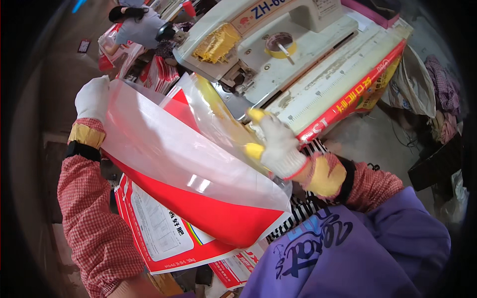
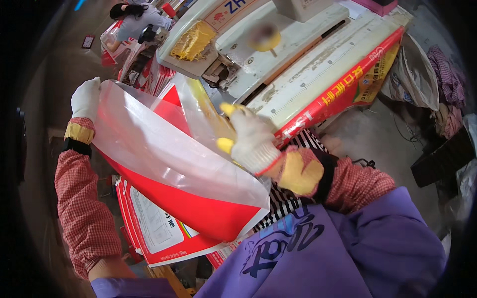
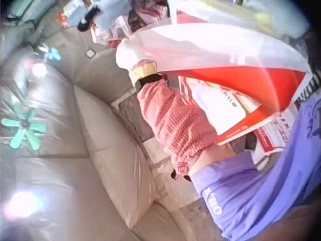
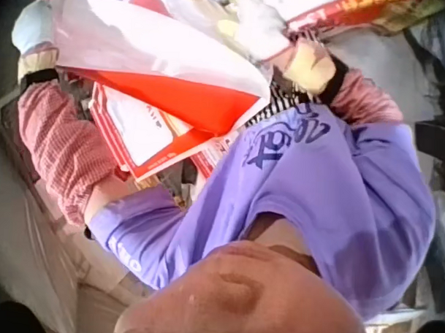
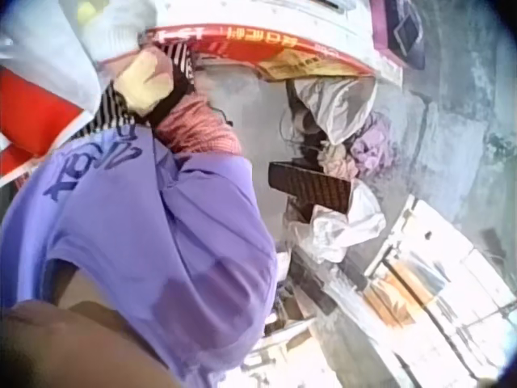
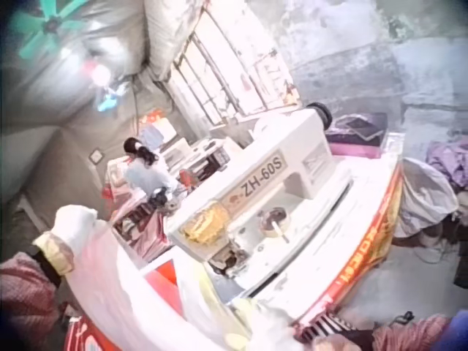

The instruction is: Using an industrial sewing machine to join layers of large plastic bags.

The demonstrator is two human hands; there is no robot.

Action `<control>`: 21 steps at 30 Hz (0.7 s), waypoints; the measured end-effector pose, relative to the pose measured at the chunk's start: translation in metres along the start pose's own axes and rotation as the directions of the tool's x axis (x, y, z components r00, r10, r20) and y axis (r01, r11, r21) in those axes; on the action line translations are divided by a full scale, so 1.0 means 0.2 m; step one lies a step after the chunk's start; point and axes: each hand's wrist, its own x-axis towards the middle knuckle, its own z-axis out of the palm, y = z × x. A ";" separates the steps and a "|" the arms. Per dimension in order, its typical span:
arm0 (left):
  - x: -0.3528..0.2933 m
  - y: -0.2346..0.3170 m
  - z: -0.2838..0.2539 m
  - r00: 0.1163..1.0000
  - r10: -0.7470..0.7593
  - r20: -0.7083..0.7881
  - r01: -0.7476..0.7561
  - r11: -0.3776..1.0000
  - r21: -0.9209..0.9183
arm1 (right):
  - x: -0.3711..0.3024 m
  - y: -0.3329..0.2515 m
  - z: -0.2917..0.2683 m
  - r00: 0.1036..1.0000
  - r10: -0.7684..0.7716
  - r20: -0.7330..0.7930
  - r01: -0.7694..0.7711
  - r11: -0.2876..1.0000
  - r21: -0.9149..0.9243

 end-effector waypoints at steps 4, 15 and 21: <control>0.00 0.04 0.01 0.999 0.042 -0.028 -0.042 0.999 0.008 | 0.17 -0.14 -0.07 0.666 0.398 0.631 -0.404 0.903 -0.144; 0.03 0.11 -0.07 0.994 0.090 0.060 -0.085 0.992 -0.091 | 0.13 -0.12 0.11 0.305 0.267 0.914 -0.676 0.737 0.011; 0.38 -0.06 0.25 0.981 -0.003 -0.196 -0.052 0.961 -0.270 | 0.07 -0.36 0.23 0.817 -0.084 0.570 -0.132 0.936 0.327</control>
